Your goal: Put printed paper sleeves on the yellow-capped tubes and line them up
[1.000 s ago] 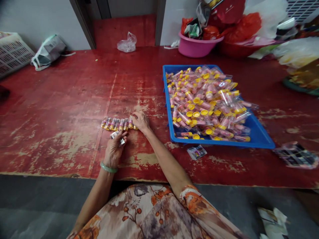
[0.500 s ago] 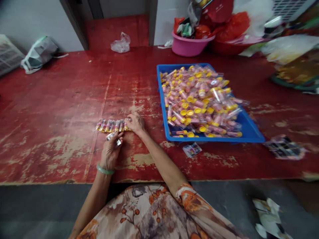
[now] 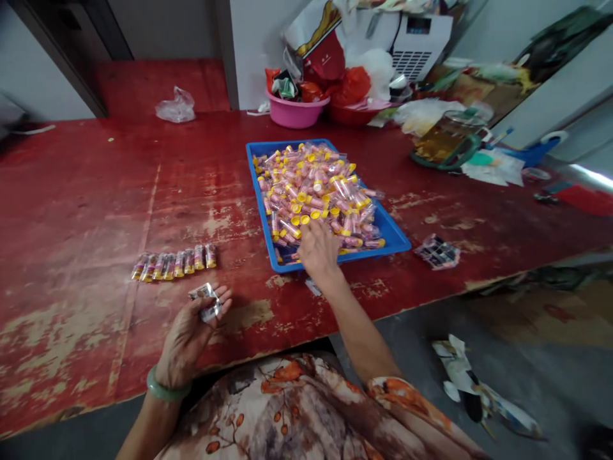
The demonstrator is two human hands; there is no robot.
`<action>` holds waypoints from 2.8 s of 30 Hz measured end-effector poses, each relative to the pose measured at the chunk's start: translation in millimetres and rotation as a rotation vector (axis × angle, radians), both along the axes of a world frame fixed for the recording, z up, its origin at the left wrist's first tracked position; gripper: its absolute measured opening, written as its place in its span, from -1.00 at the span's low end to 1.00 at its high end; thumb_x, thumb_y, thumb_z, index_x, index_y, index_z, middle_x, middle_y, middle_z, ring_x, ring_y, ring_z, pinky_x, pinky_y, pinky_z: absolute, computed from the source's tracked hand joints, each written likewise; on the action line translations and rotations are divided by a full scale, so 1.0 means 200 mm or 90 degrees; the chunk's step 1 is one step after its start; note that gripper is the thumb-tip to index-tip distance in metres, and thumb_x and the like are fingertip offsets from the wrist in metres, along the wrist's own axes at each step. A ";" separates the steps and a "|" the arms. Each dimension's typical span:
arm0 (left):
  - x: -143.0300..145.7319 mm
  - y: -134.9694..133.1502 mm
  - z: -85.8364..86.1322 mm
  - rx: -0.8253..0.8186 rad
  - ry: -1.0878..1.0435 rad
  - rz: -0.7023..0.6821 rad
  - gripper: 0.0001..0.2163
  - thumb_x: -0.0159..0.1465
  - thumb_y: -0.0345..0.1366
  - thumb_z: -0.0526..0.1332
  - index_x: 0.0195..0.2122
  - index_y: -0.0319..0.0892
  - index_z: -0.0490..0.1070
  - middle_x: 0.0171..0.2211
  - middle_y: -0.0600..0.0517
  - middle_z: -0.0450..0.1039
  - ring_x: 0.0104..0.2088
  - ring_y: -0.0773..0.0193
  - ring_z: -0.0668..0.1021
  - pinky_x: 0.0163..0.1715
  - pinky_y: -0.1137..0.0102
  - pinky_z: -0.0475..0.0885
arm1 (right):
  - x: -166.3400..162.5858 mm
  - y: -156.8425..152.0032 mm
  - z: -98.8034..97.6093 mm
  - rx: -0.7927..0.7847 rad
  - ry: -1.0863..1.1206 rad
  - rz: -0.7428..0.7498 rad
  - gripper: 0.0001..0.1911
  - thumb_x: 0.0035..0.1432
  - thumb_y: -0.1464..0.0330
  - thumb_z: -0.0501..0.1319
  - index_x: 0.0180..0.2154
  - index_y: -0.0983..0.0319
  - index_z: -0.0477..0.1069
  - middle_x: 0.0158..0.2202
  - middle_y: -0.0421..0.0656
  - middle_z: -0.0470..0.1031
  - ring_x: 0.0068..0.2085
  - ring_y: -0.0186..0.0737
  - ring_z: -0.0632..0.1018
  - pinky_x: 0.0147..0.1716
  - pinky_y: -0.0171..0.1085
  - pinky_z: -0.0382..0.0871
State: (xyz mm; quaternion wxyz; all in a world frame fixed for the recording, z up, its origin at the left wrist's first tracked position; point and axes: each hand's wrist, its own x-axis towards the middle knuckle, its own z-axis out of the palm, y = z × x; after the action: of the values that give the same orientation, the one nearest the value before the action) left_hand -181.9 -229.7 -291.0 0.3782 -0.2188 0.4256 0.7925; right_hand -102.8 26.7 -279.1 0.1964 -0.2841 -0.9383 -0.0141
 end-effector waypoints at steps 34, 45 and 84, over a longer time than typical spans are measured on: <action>0.11 0.17 -0.05 0.033 0.108 -0.092 -0.68 -0.14 -0.33 0.52 -0.36 -0.27 0.52 -0.42 0.01 0.57 -0.46 0.28 0.57 -0.43 0.40 0.52 | 0.08 -0.42 -0.11 -0.989 0.135 0.187 -0.77 -0.11 0.20 0.32 -0.58 0.23 0.46 -0.65 -0.29 0.26 -0.63 -0.42 0.21 -0.64 -0.37 0.03; 0.11 0.14 -0.04 0.011 0.159 0.009 -0.62 -0.18 -0.33 0.55 -0.34 -0.31 0.53 -0.36 -0.03 0.59 -0.41 0.28 0.58 -0.29 0.38 0.50 | 0.27 -0.34 -0.10 -1.028 0.230 0.344 -0.80 0.13 0.20 0.33 -0.24 0.16 0.52 -0.23 -0.15 0.44 -0.41 -0.30 0.43 -0.51 -0.34 0.35; 0.15 0.08 0.01 0.019 0.076 0.139 -0.58 -0.28 -0.27 0.58 -0.42 -0.28 0.48 -0.48 0.08 0.51 -0.52 0.42 0.49 -0.48 0.50 0.42 | 0.24 -0.59 -0.09 -0.657 0.448 0.436 -0.78 0.07 0.45 0.34 -0.20 0.16 0.47 -0.22 -0.13 0.47 -0.17 -0.11 0.52 -0.15 -0.11 0.42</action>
State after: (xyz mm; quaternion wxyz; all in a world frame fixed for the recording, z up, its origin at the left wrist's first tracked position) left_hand -151.8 -213.6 -288.3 0.2668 -0.2103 0.4093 0.8468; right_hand -55.3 -90.9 -297.4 0.3213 -0.0178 -0.7430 0.5869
